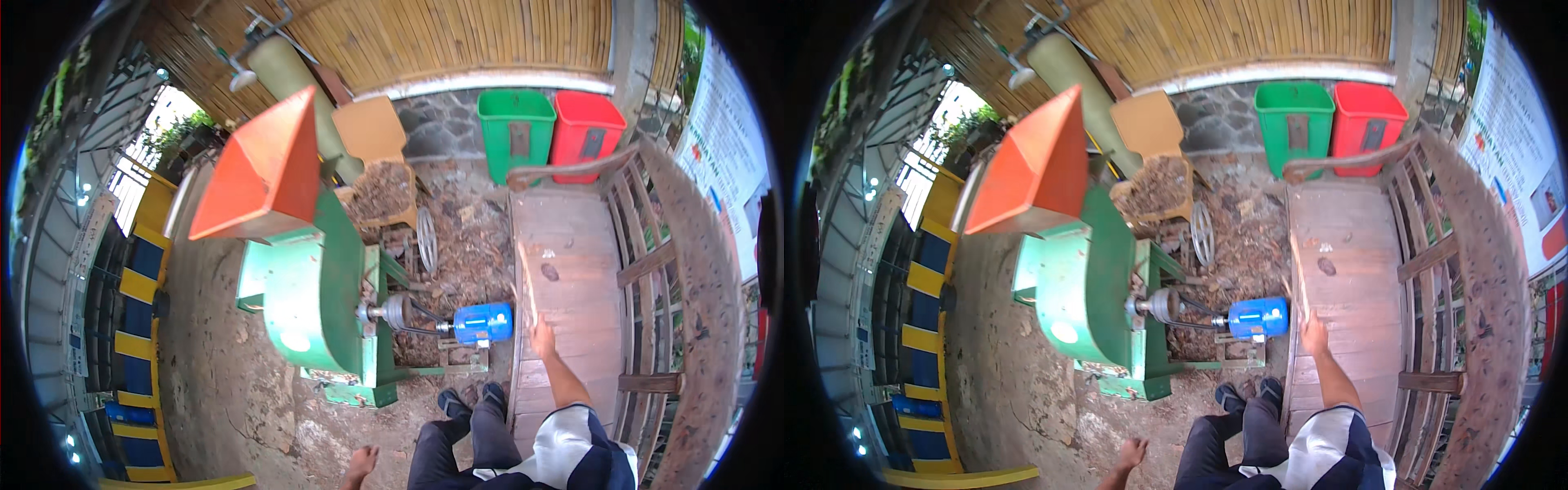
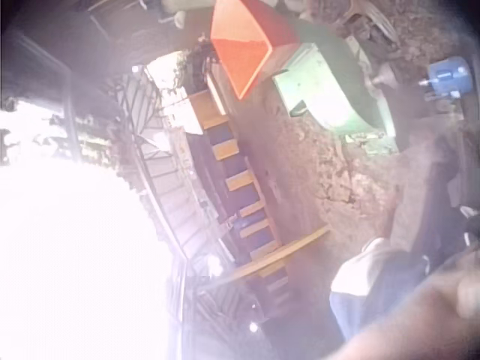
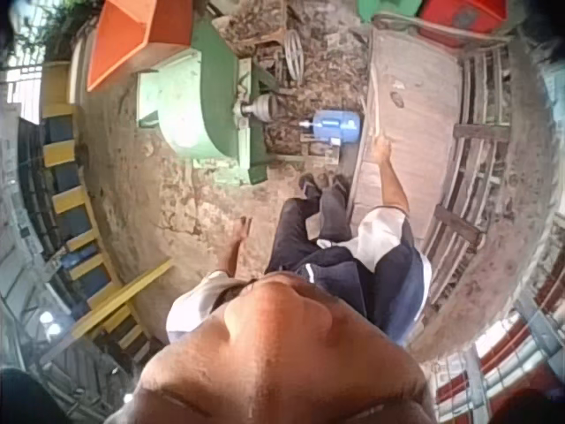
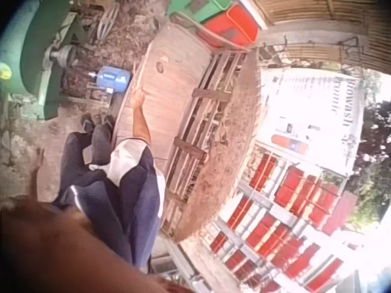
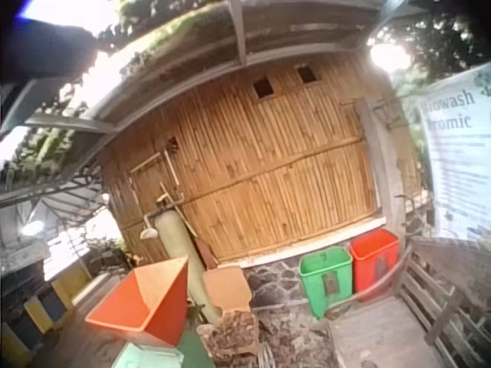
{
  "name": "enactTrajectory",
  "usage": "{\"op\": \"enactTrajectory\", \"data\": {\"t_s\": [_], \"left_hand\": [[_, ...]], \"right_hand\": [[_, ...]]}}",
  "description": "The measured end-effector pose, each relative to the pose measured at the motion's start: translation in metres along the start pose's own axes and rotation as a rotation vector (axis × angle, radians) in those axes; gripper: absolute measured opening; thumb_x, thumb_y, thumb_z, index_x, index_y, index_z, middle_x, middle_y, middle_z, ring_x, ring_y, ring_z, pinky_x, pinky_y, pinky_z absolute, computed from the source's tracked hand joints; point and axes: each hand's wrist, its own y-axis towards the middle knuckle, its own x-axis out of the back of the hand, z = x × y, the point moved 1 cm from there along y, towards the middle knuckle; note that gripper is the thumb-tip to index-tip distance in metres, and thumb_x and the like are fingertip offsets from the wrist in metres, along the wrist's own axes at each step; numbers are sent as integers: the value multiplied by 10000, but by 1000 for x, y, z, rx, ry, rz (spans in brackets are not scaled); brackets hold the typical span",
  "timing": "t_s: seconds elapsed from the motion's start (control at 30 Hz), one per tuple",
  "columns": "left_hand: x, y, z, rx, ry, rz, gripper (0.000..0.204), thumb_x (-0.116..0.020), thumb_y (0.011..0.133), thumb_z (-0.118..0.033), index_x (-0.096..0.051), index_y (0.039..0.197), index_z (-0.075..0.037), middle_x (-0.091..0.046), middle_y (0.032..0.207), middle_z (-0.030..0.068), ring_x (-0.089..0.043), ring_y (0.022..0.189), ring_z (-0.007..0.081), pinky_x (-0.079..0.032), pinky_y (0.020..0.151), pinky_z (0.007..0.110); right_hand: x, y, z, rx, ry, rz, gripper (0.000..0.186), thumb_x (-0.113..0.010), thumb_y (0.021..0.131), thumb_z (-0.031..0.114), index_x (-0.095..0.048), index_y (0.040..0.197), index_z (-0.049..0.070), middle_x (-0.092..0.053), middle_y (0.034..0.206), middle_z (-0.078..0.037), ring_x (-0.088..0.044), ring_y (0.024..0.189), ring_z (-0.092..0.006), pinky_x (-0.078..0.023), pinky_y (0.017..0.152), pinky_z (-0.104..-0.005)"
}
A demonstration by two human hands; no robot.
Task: The recorder fits a drive belt onto a motor pulley for a shredder machine, uses a stick to clear the hopper, and checks the electrical connection.
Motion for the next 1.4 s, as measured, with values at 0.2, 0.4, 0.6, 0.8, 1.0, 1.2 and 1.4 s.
{"op": "enactTrajectory", "data": {"t_s": [0.2,0.4,0.6,0.8,1.0,1.2,1.4], "left_hand": [[39,-97,142,301,-173,18,586,-518,974,-573,-721,964,-23,-734,871,190,-710,830,373,-534,734,509],[69,-136,172,391,-409,-60,593,-508,982,-578,-715,966,-22,-732,864,175,-707,814,356,-537,723,503],[52,-153,215,468,-656,-28,600,-497,989,-583,-709,968,-22,-730,858,161,-705,799,339,-539,712,498],[-1,-210,352,645,-930,-32,607,-487,997,-588,-703,970,-21,-728,851,147,-702,784,322,-541,701,492],[-28,-217,472,782,-1143,-55,615,-476,1004,-593,-698,972,-20,-726,845,132,-700,769,305,-544,691,487],[3,-177,507,292,-1224,-245,472,-508,1044,-486,-646,959,-43,-664,777,60,-603,616,178,-492,562,327],[120,-135,454,182,-1265,-259,508,-487,1056,-479,-655,1089,0,-710,988,115,-691,889,222,-542,782,352]], "right_hand": [[22,-153,-47,44,-160,269,289,-572,955,227,-549,1178,44,-703,904,-268,-683,876,-481,-538,767,-594],[-4,-240,-89,-168,-249,275,278,-588,941,218,-609,1149,34,-715,978,-257,-693,970,-453,-548,837,-575],[-55,-304,-52,-340,-229,131,275,-595,934,217,-629,1134,32,-714,1012,-260,-689,1012,-446,-547,865,-569],[2,-319,132,-110,-5,-96,281,-556,991,225,-560,1223,65,-688,1045,-277,-658,1005,-484,-532,835,-573],[-10,-370,378,309,377,-431,273,-603,996,225,-564,1215,67,-668,983,-250,-668,950,-448,-530,776,-501],[-68,-425,524,544,458,-298,269,-602,1003,259,-524,1161,56,-648,866,-235,-669,806,-437,-501,664,-502],[-142,-435,550,338,168,93,329,-584,1011,276,-485,1224,46,-686,898,-268,-662,907,-496,-500,758,-579]]}}
